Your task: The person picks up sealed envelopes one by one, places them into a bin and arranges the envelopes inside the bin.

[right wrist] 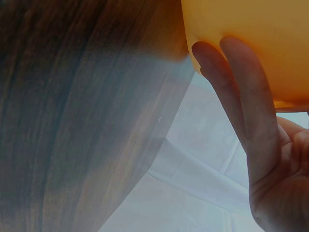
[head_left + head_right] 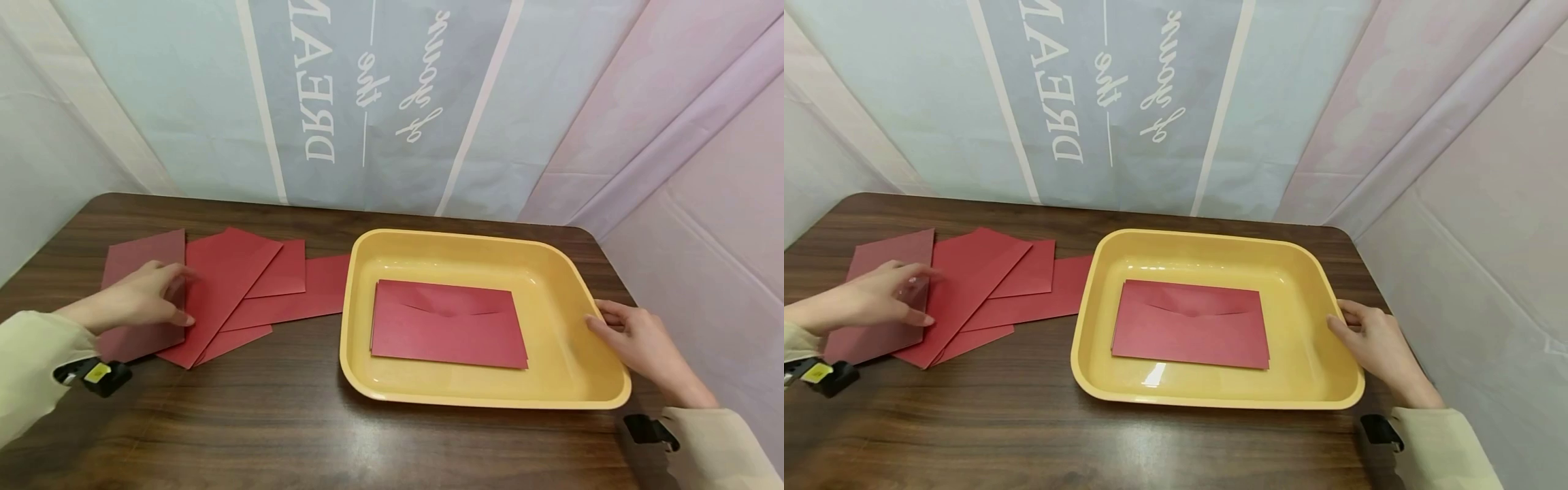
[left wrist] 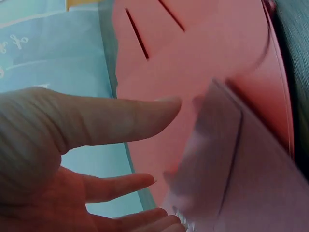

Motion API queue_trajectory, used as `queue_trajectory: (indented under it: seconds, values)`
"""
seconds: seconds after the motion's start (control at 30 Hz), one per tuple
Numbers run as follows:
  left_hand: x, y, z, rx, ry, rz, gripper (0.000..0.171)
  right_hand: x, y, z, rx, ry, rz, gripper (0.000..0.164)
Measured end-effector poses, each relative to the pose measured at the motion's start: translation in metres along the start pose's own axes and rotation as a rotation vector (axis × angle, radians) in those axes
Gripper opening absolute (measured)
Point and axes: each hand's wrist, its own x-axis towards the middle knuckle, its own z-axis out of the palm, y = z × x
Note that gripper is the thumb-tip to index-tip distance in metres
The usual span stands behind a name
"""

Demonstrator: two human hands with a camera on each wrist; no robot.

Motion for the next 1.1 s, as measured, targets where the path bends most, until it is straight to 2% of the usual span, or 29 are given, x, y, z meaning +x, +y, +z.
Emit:
queue_trajectory:
  seconds: [0.17,0.3,0.47,0.63,0.8,0.97,1.1]
  values:
    - [-0.003,-0.016,-0.003,0.052,-0.011,0.016,0.09,0.0,-0.001,0.001,0.006,-0.005,0.007,0.041]
    - [-0.004,-0.027,-0.003,0.088,-0.049,0.028,0.099,0.0,-0.002,0.001,0.013,-0.008,0.012,0.041]
    - [-0.003,-0.036,-0.001,0.053,-0.122,0.032,0.107,0.0,-0.002,0.001,0.014,-0.007,0.011,0.041]
    - [-0.003,-0.036,0.002,-0.008,-0.158,0.043,0.109,-0.001,-0.002,0.001,0.006,-0.006,0.016,0.041]
    - [-0.003,-0.033,0.004,0.002,-0.136,0.065,0.108,-0.001,-0.002,0.001,0.006,-0.005,0.025,0.042]
    - [-0.003,-0.03,0.008,0.08,-0.082,0.099,0.105,-0.001,-0.002,0.001,0.007,-0.005,0.022,0.042]
    - [-0.003,-0.024,0.013,0.154,-0.049,0.083,0.103,-0.001,-0.002,0.001,0.008,-0.008,0.022,0.042]
